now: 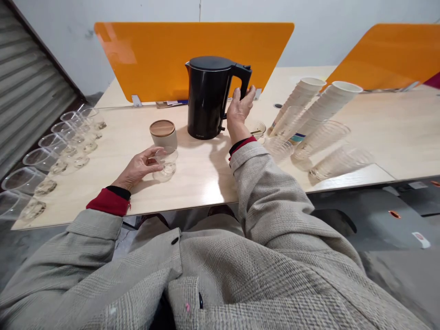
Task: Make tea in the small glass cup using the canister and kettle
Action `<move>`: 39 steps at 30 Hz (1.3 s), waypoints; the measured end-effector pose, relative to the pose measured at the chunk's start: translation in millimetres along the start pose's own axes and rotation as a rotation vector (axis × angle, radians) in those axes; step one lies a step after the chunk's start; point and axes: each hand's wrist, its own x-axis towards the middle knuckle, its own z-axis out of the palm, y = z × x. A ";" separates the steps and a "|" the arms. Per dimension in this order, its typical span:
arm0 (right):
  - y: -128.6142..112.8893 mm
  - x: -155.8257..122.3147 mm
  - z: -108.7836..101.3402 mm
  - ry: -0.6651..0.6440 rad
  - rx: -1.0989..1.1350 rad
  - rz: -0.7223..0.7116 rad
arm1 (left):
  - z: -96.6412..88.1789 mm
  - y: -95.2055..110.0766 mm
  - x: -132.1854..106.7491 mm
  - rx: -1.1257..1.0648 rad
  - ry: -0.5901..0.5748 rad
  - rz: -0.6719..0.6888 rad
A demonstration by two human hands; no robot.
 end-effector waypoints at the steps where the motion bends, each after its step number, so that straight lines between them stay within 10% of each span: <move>1: -2.2 0.6 2.9 0.049 0.035 0.083 | -0.1 0.5 -0.5 0.009 -0.005 0.006; 26: -42.8 -25.6 -8.1 0.215 0.362 0.236 | 9.4 12.9 -22.4 0.083 -0.028 0.000; 39: -5.6 -7.7 7.5 0.184 0.356 0.123 | 0.9 9.6 -22.4 0.124 -0.019 0.012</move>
